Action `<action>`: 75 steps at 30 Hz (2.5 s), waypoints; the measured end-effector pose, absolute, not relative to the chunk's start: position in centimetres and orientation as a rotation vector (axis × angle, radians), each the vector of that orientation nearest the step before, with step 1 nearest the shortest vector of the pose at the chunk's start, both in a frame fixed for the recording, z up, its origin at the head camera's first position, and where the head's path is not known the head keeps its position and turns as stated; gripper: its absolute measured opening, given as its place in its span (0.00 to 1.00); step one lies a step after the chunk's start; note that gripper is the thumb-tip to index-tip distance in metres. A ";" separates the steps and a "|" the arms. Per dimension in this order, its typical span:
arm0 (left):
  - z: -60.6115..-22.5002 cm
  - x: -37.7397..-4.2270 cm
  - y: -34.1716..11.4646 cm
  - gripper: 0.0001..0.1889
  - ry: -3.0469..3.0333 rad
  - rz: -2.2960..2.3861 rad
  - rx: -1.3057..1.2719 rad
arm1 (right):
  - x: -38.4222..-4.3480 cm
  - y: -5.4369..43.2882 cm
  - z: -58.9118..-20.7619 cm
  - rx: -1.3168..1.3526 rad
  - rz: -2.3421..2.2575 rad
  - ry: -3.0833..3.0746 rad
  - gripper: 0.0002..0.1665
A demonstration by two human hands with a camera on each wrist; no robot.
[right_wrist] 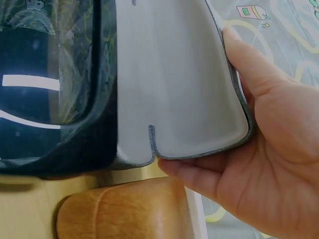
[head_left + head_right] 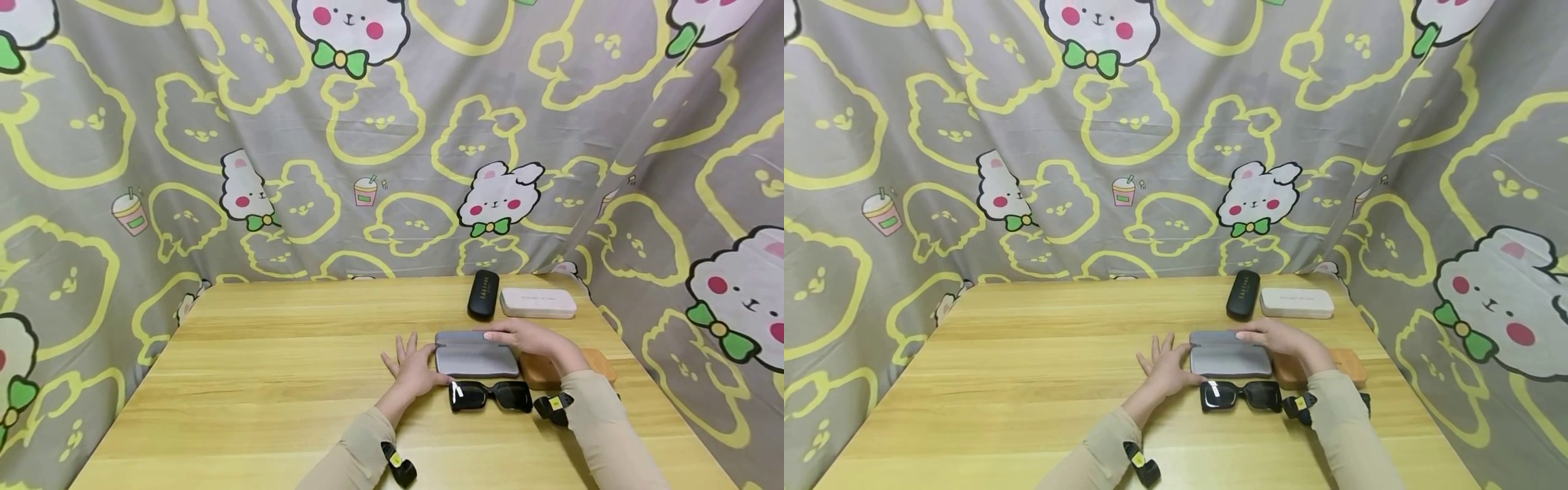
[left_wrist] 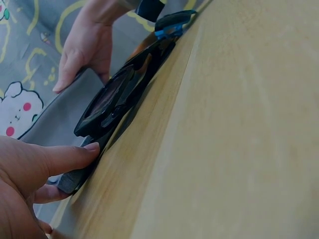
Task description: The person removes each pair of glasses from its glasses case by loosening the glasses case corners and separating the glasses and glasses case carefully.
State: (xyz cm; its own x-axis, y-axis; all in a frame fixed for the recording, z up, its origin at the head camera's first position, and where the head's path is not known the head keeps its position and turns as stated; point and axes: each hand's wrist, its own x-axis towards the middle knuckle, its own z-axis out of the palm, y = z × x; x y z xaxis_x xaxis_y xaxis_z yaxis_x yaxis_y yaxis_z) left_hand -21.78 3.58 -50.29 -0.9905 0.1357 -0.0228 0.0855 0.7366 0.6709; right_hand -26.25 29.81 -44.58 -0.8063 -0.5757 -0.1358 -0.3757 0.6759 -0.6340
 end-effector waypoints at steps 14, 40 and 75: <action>-50.5 -21.8 3.6 0.38 2.860 1.125 0.189 | -26.3 30.0 -45.5 -0.832 -0.978 2.578 0.23; -50.7 -21.8 3.7 0.40 2.870 1.104 0.183 | -26.7 30.4 -46.1 -0.876 -0.997 2.591 0.22; -50.3 -22.0 3.6 0.41 2.830 1.088 0.138 | -24.5 29.2 -46.1 -0.918 -0.725 2.839 0.26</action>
